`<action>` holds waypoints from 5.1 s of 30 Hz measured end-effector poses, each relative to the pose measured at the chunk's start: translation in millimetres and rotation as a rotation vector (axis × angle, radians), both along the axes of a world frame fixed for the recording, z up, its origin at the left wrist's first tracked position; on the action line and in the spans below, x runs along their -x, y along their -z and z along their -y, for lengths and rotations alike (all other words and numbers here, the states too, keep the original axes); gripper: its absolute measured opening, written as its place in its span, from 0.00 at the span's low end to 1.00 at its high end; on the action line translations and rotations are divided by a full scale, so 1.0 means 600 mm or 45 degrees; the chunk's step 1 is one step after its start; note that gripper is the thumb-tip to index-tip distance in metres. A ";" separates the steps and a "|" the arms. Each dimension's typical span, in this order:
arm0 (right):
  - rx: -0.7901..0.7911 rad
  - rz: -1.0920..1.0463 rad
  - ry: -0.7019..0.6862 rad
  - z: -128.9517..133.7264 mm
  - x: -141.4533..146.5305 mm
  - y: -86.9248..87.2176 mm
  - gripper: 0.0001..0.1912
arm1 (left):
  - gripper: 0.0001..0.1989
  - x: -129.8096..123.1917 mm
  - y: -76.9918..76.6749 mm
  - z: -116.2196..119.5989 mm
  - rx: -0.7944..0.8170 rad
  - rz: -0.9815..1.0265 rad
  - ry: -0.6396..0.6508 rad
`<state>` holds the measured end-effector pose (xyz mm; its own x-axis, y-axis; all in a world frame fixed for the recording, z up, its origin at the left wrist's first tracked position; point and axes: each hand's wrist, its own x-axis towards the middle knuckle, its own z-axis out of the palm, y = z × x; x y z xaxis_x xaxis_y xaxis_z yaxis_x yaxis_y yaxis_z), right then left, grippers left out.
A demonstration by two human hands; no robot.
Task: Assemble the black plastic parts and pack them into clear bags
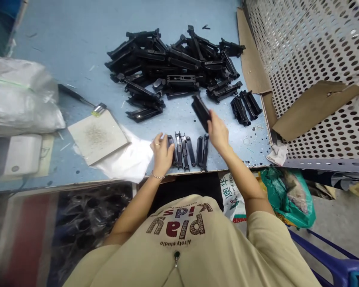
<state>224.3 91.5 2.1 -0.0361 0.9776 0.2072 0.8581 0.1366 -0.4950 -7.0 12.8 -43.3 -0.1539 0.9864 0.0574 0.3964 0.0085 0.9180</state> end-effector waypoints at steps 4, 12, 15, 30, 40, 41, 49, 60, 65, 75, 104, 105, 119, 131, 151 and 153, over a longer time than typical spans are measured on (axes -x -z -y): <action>-0.163 -0.050 -0.443 0.115 0.075 -0.051 0.26 | 0.47 -0.027 -0.069 -0.006 -0.063 0.576 0.137; -0.264 0.042 -0.569 0.083 0.053 -0.113 0.29 | 0.45 -0.004 -0.142 0.027 0.330 1.298 0.525; -0.169 0.067 -0.702 0.063 0.055 -0.107 0.31 | 0.43 -0.006 -0.143 0.042 0.357 1.334 0.618; 0.397 -0.205 -1.018 0.143 0.095 -0.088 0.38 | 0.23 0.015 -0.137 0.009 0.230 1.247 0.143; 0.279 -0.077 -1.023 0.112 0.076 -0.102 0.31 | 0.28 0.023 -0.153 0.023 0.182 1.164 0.238; 0.069 0.058 -0.961 0.097 0.068 -0.112 0.29 | 0.26 0.027 -0.157 0.024 0.271 1.176 0.273; -0.211 0.510 -1.495 0.043 0.044 -0.169 0.18 | 0.15 0.047 -0.159 0.018 1.199 1.418 0.469; -0.025 0.304 -1.229 0.093 0.063 -0.064 0.34 | 0.37 0.039 -0.129 0.063 0.409 0.745 0.450; 0.188 0.305 -0.723 0.045 0.015 -0.042 0.31 | 0.29 0.083 -0.067 0.033 0.153 0.463 0.037; 0.329 0.153 0.469 -0.106 -0.214 0.029 0.31 | 0.32 0.043 0.030 0.028 0.084 0.145 -0.047; 0.889 -1.112 -0.606 0.074 0.082 -0.094 0.27 | 0.22 -0.006 -0.155 0.032 0.469 1.043 0.436; 0.948 -1.109 -0.624 0.078 0.084 -0.092 0.27 | 0.22 -0.004 -0.152 0.029 0.480 1.069 0.380; 1.255 -1.127 -0.759 0.161 0.126 -0.082 0.21 | 0.19 0.009 -0.163 0.031 0.149 1.009 0.172; 0.260 0.217 -0.587 0.130 0.016 0.013 0.25 | 0.25 0.072 -0.025 0.021 0.483 0.852 -0.151; 0.098 -0.149 -1.170 0.137 0.097 -0.077 0.26 | 0.22 0.087 -0.081 0.084 0.950 1.544 0.597; 0.193 -0.026 -1.402 0.130 0.095 -0.079 0.23 | 0.24 0.106 -0.087 0.101 1.119 1.432 0.815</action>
<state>167.2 13.3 49.6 -0.8981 0.4285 0.0985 0.2966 0.7558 -0.5838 -70.5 -47.8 8.7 0.7220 0.5632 -0.4018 -0.3164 0.7853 0.5322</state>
